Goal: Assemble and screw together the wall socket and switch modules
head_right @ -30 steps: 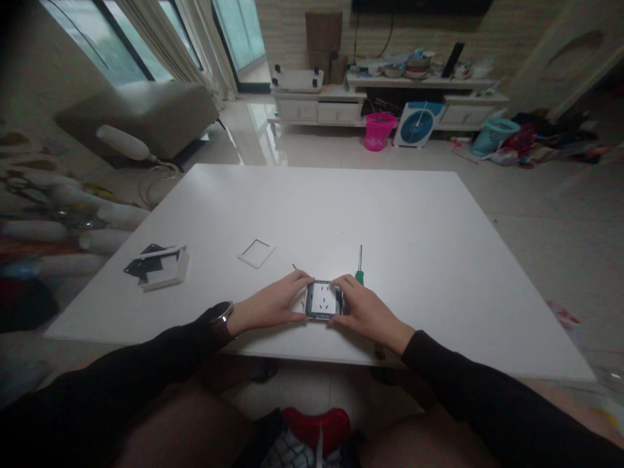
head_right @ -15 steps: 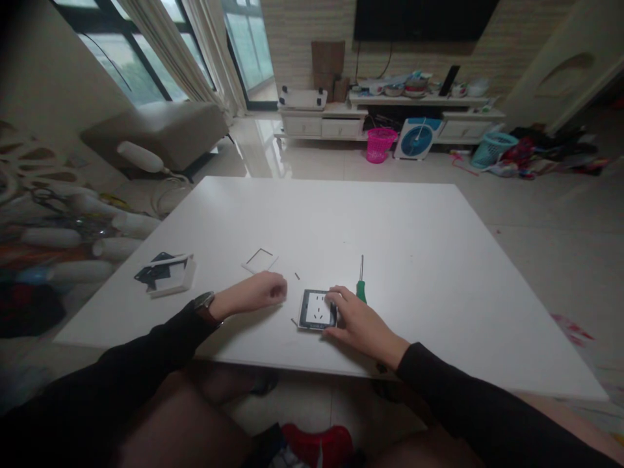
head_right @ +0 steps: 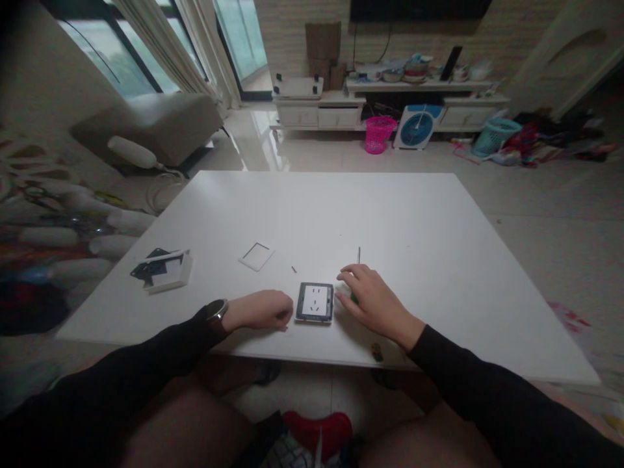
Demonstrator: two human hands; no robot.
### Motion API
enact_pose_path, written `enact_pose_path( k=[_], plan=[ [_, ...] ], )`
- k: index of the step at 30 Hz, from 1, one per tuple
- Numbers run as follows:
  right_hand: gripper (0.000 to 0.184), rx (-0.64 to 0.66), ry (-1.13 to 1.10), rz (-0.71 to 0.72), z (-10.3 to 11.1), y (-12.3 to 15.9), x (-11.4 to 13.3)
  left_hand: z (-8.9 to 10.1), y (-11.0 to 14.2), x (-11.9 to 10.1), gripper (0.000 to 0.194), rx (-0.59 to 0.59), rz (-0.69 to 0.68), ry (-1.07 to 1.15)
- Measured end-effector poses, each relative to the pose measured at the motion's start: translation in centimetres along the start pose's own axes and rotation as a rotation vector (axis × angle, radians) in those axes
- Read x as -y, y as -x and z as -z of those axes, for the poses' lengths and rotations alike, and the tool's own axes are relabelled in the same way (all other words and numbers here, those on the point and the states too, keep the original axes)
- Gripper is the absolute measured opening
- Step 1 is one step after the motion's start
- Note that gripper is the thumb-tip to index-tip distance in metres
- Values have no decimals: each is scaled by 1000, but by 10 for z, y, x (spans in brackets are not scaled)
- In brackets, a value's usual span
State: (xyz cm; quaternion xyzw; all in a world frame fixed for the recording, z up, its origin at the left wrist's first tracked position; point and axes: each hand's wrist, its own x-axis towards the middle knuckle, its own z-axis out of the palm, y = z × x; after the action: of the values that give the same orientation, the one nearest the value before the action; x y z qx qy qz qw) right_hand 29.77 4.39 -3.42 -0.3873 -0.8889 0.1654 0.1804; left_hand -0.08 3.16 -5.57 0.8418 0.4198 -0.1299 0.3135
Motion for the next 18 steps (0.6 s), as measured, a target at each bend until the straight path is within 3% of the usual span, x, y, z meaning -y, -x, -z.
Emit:
enact_pose_path(
  k=[3, 6, 11, 14, 18],
  plan=[
    [18, 51, 60, -16, 7, -3, -23, 13, 6, 2, 12, 18, 22, -17],
    [34, 117, 67, -35, 7, -1, -44, 35, 20, 0, 9, 15, 31, 10],
    [42, 248, 28, 8, -3, 6, -51, 62, 43, -21, 12, -40, -26, 164],
    [36, 272, -1, 4, -8, 8, -48, 60, 43, -29, 19, -84, -118, 243],
    [35, 307, 61, 26, -8, 5, -47, 45, 33, -18, 19, -289, -120, 291]
  ],
)
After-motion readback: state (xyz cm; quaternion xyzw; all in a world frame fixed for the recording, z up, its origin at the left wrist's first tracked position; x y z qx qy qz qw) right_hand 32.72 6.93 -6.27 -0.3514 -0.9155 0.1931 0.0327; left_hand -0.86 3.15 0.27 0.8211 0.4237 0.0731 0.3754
